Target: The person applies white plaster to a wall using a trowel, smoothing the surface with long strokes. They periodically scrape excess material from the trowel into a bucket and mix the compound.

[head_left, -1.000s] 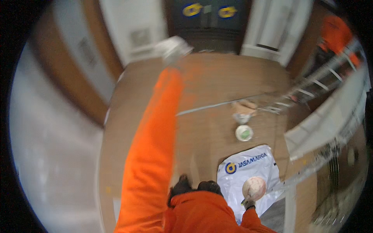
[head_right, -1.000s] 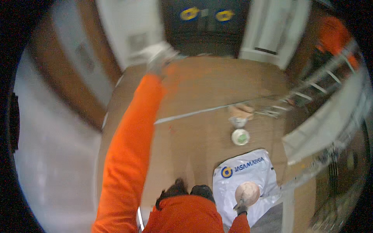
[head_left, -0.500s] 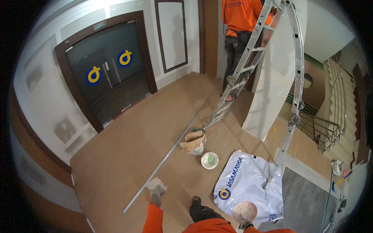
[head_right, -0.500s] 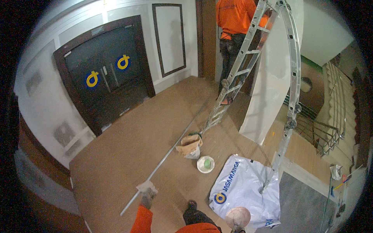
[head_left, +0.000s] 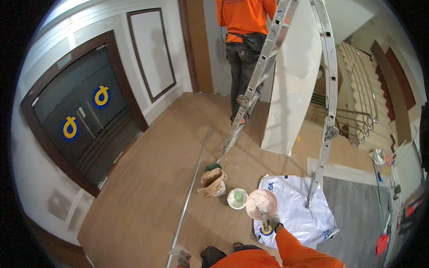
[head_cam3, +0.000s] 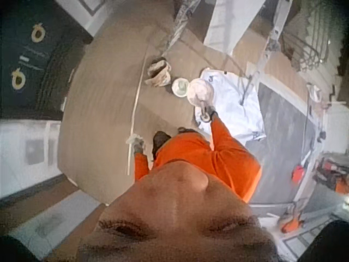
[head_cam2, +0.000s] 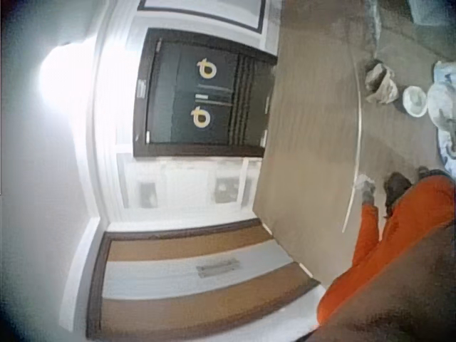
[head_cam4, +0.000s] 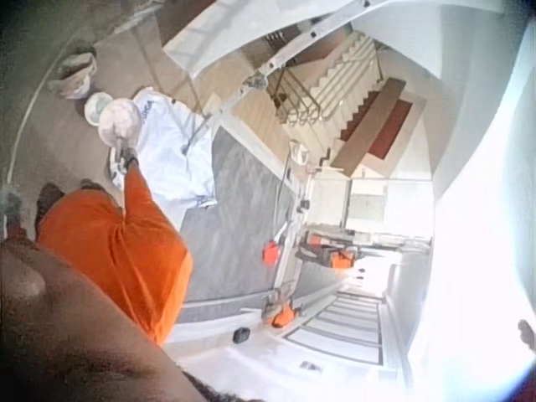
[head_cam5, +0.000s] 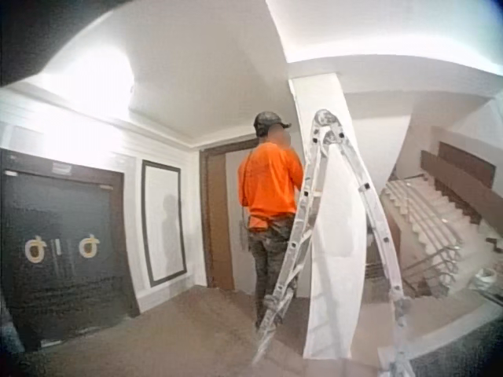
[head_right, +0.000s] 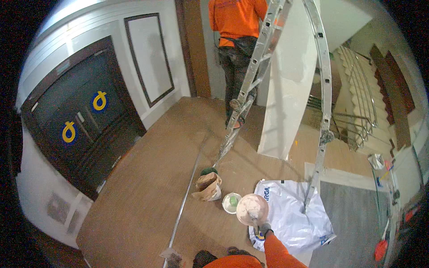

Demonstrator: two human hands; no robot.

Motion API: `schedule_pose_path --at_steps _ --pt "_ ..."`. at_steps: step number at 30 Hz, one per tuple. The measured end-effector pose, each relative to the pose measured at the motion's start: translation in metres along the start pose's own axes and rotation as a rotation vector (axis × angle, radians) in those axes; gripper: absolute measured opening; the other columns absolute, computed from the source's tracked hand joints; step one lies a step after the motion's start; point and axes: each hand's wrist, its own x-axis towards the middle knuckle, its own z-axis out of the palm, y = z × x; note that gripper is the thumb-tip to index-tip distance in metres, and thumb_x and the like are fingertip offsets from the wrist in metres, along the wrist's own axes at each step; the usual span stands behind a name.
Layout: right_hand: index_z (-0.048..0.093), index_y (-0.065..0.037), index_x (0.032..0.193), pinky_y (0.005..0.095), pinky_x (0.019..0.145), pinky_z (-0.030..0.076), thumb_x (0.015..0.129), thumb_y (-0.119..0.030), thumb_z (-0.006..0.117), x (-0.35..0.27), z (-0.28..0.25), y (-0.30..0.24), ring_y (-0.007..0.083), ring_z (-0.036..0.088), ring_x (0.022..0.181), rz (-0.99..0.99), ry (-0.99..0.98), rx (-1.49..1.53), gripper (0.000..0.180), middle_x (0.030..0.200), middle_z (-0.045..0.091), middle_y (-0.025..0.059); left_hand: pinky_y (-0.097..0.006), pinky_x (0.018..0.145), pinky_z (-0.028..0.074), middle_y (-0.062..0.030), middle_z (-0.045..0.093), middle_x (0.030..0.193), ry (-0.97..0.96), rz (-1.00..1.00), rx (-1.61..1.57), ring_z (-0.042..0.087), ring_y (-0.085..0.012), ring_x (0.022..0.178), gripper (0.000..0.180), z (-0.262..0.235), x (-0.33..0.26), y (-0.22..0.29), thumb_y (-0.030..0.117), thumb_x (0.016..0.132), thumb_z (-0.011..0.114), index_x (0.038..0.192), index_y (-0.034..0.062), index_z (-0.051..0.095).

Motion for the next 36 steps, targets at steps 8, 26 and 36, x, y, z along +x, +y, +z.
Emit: schedule_pose_path --at_steps 8,26,36 --pt "0.073 -0.011 0.097 0.0394 0.062 0.052 0.096 -0.029 0.058 0.026 0.121 -0.042 0.0242 0.068 0.068 0.205 0.026 -0.030 0.023 0.084 0.074 0.0100 -0.035 0.063 0.054 -0.0038 0.065 0.089 -0.158 -0.119 0.044 0.062 -0.0183 0.071 0.018 -0.017 0.165 0.104 0.025 0.101 0.058 0.114 0.0130 0.061" --pt "0.072 -0.007 0.092 0.0350 0.056 0.051 0.100 -0.028 0.052 0.022 0.367 0.042 0.0171 0.069 0.067 0.681 -0.060 0.244 0.030 0.079 0.074 0.0074 -0.048 0.089 0.061 -0.0097 0.062 0.115 -0.510 -0.191 0.449 0.065 -0.0257 0.102 0.029 0.101 0.436 0.128 0.010 0.097 0.062 0.125 0.0033 0.058" --pt "0.072 -0.006 0.105 0.0474 0.076 0.056 0.099 -0.044 0.050 0.228 0.471 0.192 0.0390 0.072 0.090 0.596 -0.111 0.080 0.044 0.102 0.074 0.0217 -0.039 0.091 0.051 -0.0204 0.068 0.111 -1.009 0.403 1.124 0.066 -0.0326 0.105 0.038 0.277 0.519 -0.076 0.024 0.105 0.054 0.132 -0.0012 0.061"
